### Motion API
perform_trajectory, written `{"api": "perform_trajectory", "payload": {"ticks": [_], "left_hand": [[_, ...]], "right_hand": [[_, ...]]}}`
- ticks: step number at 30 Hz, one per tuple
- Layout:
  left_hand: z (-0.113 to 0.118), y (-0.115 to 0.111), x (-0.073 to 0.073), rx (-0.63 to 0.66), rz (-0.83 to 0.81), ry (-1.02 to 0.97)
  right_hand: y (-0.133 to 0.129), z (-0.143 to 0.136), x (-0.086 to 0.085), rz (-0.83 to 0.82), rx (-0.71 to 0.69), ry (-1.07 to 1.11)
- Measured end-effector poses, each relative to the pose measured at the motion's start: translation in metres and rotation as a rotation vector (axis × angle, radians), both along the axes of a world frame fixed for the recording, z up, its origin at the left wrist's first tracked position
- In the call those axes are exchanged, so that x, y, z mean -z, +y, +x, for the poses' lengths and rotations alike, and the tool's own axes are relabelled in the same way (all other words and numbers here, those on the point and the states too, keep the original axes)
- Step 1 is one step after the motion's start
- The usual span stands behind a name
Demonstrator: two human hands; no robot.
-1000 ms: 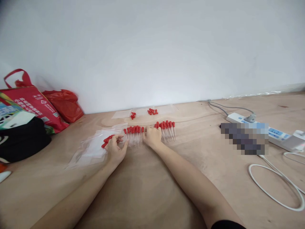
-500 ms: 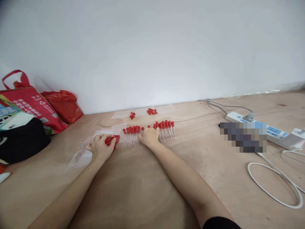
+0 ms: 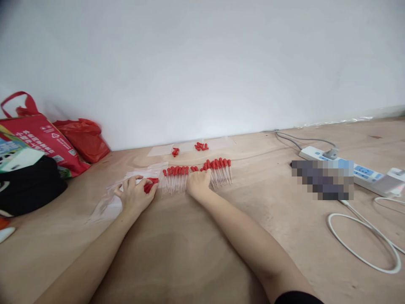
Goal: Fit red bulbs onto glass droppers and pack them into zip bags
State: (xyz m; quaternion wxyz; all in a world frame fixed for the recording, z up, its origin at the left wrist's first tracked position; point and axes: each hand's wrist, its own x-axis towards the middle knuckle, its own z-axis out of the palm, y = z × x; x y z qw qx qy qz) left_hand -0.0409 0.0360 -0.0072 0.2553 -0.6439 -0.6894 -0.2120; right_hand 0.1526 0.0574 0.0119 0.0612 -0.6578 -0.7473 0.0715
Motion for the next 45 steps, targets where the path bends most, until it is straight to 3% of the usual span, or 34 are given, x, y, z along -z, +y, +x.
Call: {"api": "perform_trajectory", "payload": {"ticks": [5,10,15,18,21,23,28,37,45], "left_hand": [[0.003,0.004,0.0,-0.034,-0.026,-0.005],[0.003,0.006,0.0,-0.034,-0.047,-0.036],[0.011,0.002,-0.004,0.072,0.106,-0.089],[0.029,-0.012,-0.007,0.297,0.142,-0.1],[0.051,-0.03,-0.004,0.537,0.015,-0.095],[0.063,-0.04,0.0,0.607,-0.078,-0.11],[0.074,-0.044,0.008,0.648,-0.203,-0.153],[0.077,-0.041,0.005,0.675,-0.317,-0.249],[0.076,-0.038,0.01,0.686,-0.363,-0.416]], "right_hand": [[-0.025,0.034,-0.006,0.098,-0.057,-0.038],[-0.053,0.076,0.012,0.222,-0.261,0.015],[-0.063,0.096,0.025,0.234,-0.389,0.152],[-0.06,0.096,0.028,0.22,-0.359,0.284],[-0.056,0.092,0.032,0.225,-0.306,0.42],[-0.055,0.09,0.036,0.222,-0.272,0.477],[-0.054,0.087,0.043,0.216,-0.247,0.471],[-0.057,0.079,0.048,0.231,-0.224,0.409],[-0.061,0.081,0.044,0.196,-0.24,0.516]]}}
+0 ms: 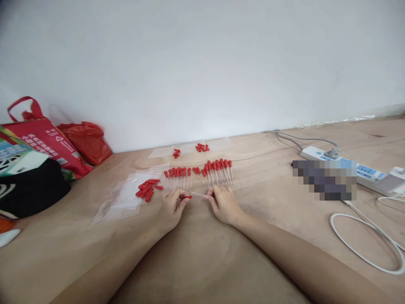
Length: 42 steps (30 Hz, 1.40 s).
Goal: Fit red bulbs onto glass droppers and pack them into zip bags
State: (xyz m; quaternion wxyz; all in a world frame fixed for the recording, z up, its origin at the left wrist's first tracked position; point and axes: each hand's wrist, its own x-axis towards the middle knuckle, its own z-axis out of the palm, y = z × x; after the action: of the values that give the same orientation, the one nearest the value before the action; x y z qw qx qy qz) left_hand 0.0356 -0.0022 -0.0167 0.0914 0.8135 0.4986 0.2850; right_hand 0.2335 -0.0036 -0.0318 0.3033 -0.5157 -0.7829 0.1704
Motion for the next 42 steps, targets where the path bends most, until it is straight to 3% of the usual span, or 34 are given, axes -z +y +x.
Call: {"api": "perform_trajectory", "payload": {"ticks": [13,17,23,28,42], "left_hand": [[-0.003,0.0,-0.005,0.094,-0.054,-0.067],[-0.004,0.0,-0.005,0.11,-0.052,-0.068],[-0.003,-0.002,-0.003,0.126,0.078,0.011],[-0.005,-0.004,-0.002,0.191,0.192,0.085],[-0.004,-0.008,-0.002,0.268,0.22,0.169]], "right_hand": [[0.001,0.002,-0.004,-0.008,-0.201,0.068],[0.004,0.005,-0.005,-0.04,-0.2,0.064],[0.001,0.006,-0.013,0.037,-0.153,-0.097],[-0.003,0.006,-0.015,0.108,-0.202,-0.215],[-0.002,-0.004,-0.012,-0.122,-0.307,-0.042]]}}
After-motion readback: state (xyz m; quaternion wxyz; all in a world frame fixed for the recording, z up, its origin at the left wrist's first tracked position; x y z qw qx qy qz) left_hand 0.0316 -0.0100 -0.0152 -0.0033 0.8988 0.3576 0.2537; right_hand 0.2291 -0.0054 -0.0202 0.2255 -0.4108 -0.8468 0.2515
